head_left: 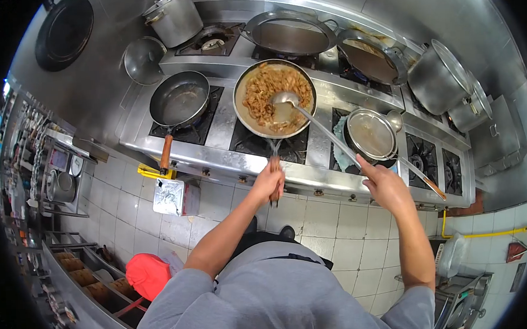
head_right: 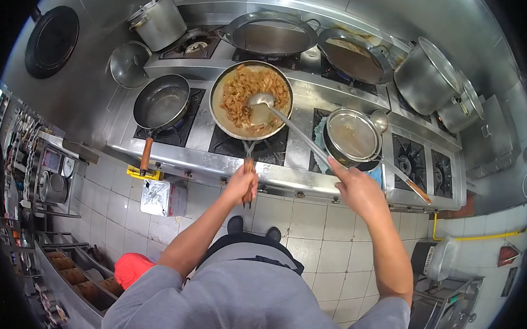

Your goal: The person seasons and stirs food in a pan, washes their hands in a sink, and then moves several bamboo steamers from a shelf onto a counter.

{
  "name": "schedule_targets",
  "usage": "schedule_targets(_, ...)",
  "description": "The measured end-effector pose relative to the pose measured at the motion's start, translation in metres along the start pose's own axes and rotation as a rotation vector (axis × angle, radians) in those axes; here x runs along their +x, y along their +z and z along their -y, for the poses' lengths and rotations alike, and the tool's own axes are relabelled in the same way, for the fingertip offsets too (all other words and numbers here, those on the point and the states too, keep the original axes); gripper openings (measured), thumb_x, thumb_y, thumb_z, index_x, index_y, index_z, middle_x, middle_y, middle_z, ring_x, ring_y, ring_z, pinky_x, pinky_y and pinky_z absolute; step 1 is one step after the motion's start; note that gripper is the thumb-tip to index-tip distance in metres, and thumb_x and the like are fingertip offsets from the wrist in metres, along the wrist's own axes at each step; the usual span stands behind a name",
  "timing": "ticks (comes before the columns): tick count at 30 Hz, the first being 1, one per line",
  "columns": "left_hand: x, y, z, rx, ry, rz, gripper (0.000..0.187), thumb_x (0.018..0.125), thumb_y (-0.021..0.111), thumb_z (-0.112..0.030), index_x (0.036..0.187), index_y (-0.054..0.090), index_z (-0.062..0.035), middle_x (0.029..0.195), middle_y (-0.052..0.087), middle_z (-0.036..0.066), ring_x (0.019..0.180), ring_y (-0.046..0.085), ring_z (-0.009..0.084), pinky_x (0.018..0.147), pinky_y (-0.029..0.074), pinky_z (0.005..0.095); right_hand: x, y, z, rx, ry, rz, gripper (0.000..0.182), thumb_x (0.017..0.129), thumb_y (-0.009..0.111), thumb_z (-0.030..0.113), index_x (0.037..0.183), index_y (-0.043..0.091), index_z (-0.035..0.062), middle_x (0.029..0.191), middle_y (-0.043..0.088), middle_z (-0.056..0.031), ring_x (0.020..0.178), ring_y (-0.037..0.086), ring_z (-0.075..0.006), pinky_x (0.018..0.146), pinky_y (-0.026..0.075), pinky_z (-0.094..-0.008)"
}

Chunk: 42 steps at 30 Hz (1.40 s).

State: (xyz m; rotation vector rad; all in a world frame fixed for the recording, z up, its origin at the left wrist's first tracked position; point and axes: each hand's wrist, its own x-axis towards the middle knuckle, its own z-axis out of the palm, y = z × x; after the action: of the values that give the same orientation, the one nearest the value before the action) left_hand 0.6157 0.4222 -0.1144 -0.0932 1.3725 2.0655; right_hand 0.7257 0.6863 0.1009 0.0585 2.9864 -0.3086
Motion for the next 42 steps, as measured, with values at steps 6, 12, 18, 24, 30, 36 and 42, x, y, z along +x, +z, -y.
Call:
schedule_targets(6, -0.027, -0.023, -0.002, 0.127, -0.079, -0.028, 0.014, 0.084, 0.05, -0.009, 0.095, 0.041, -0.0086, 0.062, 0.047, 0.002, 0.04, 0.045, 0.0116, 0.036, 0.043, 0.0278, -0.043, -0.038, 0.001, 0.186, -0.029, 0.143, 0.071, 0.077, 0.068, 0.008, 0.14, 0.04, 0.0213, 0.09, 0.064, -0.0156, 0.082, 0.059, -0.0371, 0.077, 0.047, -0.0428)
schedule_targets(12, -0.013, -0.019, -0.007, 0.025, -0.15, 0.011, 0.009, 0.087, 0.049, -0.015, 0.088, 0.043, -0.0085, 0.064, 0.048, 0.001, 0.044, 0.047, 0.0103, 0.038, 0.044, 0.0273, -0.042, 0.013, -0.012, 0.467, 0.21, 0.175, 0.063, 0.082, 0.067, 0.012, 0.139, 0.041, 0.0139, 0.11, 0.062, -0.0211, 0.097, 0.063, -0.0329, 0.084, 0.046, -0.0313)
schedule_targets(18, -0.011, -0.012, -0.021, -0.111, -0.282, -0.002, 0.01, 0.088, 0.05, -0.018, 0.092, 0.042, -0.0126, 0.064, 0.048, -0.001, 0.046, 0.047, 0.0115, 0.041, 0.044, 0.0311, 0.04, 0.124, 0.027, 0.437, 0.19, -0.007, 0.062, 0.087, 0.06, 0.017, 0.143, 0.034, 0.0158, 0.112, 0.061, -0.0227, 0.101, 0.06, -0.0379, 0.087, 0.047, -0.0397)
schedule_targets(24, -0.009, -0.013, -0.021, -0.095, -0.28, -0.013, 0.01, 0.089, 0.05, -0.018, 0.093, 0.042, -0.0131, 0.064, 0.048, -0.001, 0.045, 0.047, 0.0114, 0.04, 0.043, 0.0303, 0.029, 0.104, 0.005, 0.301, -0.073, 0.113, 0.07, 0.08, 0.065, 0.008, 0.141, 0.038, 0.0284, 0.098, 0.062, -0.0145, 0.087, 0.062, -0.0301, 0.074, 0.049, -0.0362)
schedule_targets(30, -0.009, -0.012, -0.022, -0.106, -0.283, -0.02, 0.008, 0.09, 0.049, -0.018, 0.092, 0.043, -0.0132, 0.064, 0.047, -0.001, 0.044, 0.046, 0.0112, 0.04, 0.043, 0.0295, 0.017, 0.02, -0.015, -0.1, -0.008, 0.038, 0.072, 0.072, 0.066, 0.004, 0.136, 0.045, 0.0303, 0.086, 0.056, -0.0122, 0.077, 0.06, -0.0338, 0.068, 0.049, -0.0443)
schedule_targets(36, -0.01, -0.015, -0.02, -0.107, -0.29, -0.008, 0.012, 0.087, 0.052, -0.018, 0.092, 0.042, -0.0132, 0.065, 0.049, -0.002, 0.046, 0.048, 0.0113, 0.042, 0.044, 0.0316, 0.045, 0.093, -0.019, -0.021, -0.043, -0.155, 0.064, 0.082, 0.061, 0.01, 0.141, 0.037, 0.0225, 0.092, 0.06, -0.0178, 0.079, 0.061, -0.037, 0.07, 0.049, -0.0449)
schedule_targets(42, -0.009, -0.018, -0.021, -0.119, -0.301, 0.01, 0.013, 0.087, 0.053, -0.018, 0.092, 0.042, -0.0133, 0.065, 0.049, -0.001, 0.047, 0.048, 0.0115, 0.041, 0.044, 0.0319, -0.025, 0.109, 0.052, 0.891, 0.412, 0.342, 0.067, 0.09, 0.053, 0.007, 0.148, 0.018, 0.0113, 0.073, 0.055, -0.0063, 0.05, 0.051, -0.0147, 0.045, 0.044, -0.0308)
